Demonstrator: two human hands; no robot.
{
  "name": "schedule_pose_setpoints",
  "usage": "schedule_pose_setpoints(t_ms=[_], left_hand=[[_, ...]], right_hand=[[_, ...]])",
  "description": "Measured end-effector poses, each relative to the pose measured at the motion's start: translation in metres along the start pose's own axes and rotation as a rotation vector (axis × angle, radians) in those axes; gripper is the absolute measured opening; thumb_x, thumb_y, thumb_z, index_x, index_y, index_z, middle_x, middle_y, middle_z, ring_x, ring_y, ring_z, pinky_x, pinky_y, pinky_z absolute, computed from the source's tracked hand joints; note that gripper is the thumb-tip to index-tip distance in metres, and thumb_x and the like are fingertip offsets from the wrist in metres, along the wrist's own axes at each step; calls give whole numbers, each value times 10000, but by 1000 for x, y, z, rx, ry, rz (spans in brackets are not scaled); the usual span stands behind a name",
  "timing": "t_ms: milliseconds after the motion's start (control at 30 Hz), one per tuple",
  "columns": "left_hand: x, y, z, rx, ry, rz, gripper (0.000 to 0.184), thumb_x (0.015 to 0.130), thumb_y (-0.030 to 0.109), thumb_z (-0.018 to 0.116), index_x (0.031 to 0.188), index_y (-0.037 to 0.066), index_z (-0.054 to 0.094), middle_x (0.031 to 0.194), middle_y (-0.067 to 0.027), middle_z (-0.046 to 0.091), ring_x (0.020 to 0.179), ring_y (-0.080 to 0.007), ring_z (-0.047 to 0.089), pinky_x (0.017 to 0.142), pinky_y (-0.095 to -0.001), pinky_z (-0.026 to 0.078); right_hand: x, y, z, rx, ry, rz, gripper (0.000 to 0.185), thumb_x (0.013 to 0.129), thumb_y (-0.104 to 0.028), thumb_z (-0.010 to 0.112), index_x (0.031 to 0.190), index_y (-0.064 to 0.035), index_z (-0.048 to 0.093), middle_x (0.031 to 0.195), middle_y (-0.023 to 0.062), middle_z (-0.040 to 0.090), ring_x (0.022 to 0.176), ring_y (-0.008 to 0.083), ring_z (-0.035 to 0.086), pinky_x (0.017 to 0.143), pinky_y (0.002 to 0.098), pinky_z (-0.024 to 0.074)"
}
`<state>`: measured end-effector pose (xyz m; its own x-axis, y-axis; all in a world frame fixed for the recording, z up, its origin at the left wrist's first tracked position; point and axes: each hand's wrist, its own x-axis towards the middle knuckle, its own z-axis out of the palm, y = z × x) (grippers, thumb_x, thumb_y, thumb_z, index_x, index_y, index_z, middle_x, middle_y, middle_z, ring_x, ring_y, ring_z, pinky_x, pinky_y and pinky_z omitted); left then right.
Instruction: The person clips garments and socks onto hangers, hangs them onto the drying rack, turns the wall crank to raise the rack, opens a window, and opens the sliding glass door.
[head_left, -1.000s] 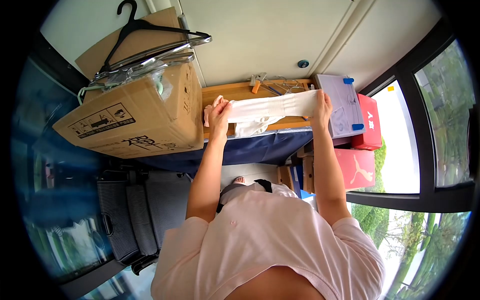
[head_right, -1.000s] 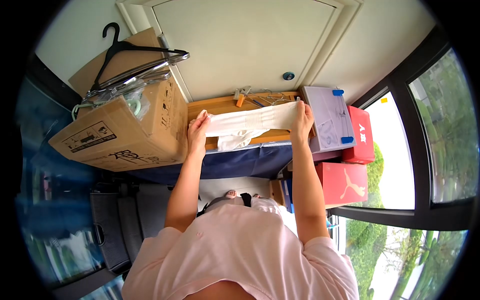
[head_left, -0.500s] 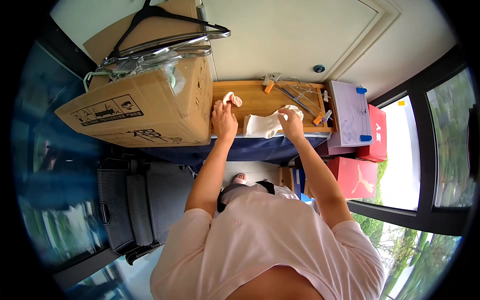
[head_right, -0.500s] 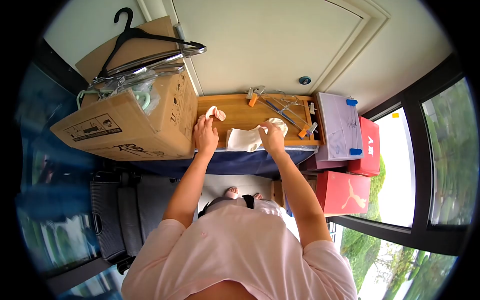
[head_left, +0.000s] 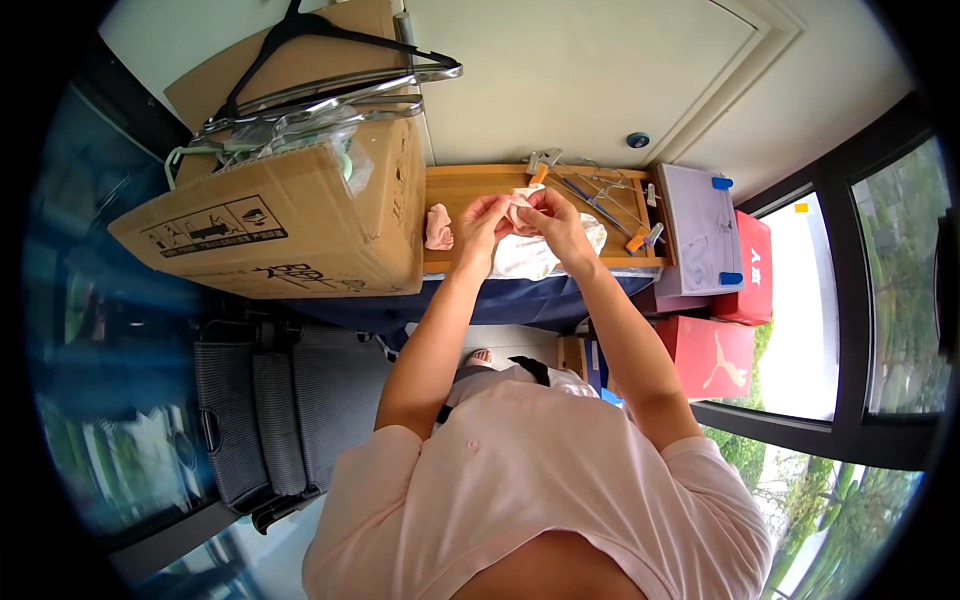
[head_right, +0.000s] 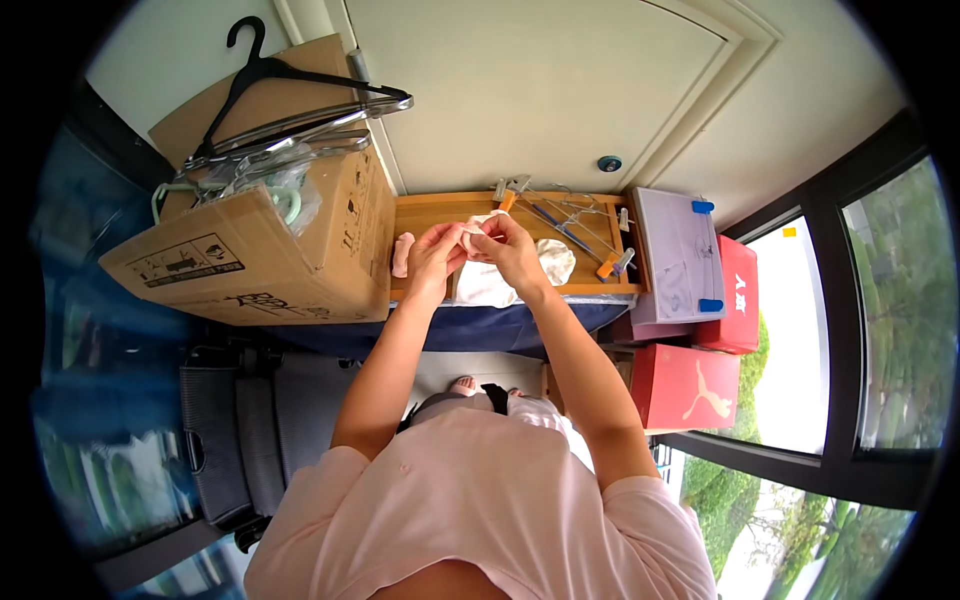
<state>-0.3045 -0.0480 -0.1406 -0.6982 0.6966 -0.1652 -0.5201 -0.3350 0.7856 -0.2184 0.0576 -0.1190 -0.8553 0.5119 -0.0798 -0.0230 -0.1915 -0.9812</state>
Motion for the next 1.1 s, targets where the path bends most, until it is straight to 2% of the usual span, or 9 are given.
schedule_pose_setpoints(t_ms=[100,233,267,333,400,500,733,967,1100], left_hand=[[4,-6,-1,91,25,-68,241,859,228,568,1013,45,544,947,-66,592,848,-138,588,750,-271,487],[6,-9,5,-254,-96,-359,241,849,257,577,986,65,526,976,-74,578,919,-151,563,791,-307,468],[5,-6,9,-383,-257,-444,234,846,259,579,976,74,519,987,-75,572,935,-151,553,799,-314,461],[2,-6,7,-241,-301,-354,233,833,230,590,987,76,507,1018,-69,558,927,-144,547,795,-303,453],[2,-12,3,288,-215,-248,242,811,206,600,992,76,506,1017,-56,559,913,-138,543,782,-293,450],[-1,-14,6,299,-181,-335,255,811,204,583,1026,88,511,1007,-39,557,903,-131,539,765,-287,453],[3,-19,7,-84,-42,-500,214,858,263,504,989,99,541,973,-37,569,934,-151,529,853,-350,408],[6,-30,14,-115,-96,-447,209,862,246,460,1008,121,542,1011,-36,575,983,-165,530,893,-374,387],[-2,-28,14,126,-225,-238,193,822,146,531,985,43,522,997,-62,569,897,-168,572,746,-309,485]], right_hand=[[-3,-3,-8,-119,95,-53,111,826,-77,583,797,-19,493,715,20,542,658,91,555,585,226,470],[-12,-1,-16,-1007,364,-215,43,811,-81,487,782,-53,473,701,36,565,650,170,594,552,307,465],[-9,3,-21,-1007,367,-216,43,811,-81,487,782,-53,473,701,36,565,650,170,594,552,307,465],[-3,7,-31,135,329,110,58,778,-57,510,813,-79,469,734,42,568,613,229,580,586,340,488],[-4,4,-40,292,267,211,86,768,-64,500,817,-112,447,764,35,546,652,232,568,645,380,489],[-9,5,-41,565,204,317,67,781,-83,450,813,-141,457,840,37,523,783,163,541,731,331,461],[-25,-12,-29,544,243,358,32,780,-121,500,810,-116,489,781,30,536,682,137,535,625,246,437],[-12,13,-53,-805,202,28,174,743,-100,583,871,17,575,722,52,563,620,93,513,532,210,406],[-3,11,-65,-93,195,266,135,812,-60,467,915,-37,552,817,52,589,679,126,581,595,263,484]])
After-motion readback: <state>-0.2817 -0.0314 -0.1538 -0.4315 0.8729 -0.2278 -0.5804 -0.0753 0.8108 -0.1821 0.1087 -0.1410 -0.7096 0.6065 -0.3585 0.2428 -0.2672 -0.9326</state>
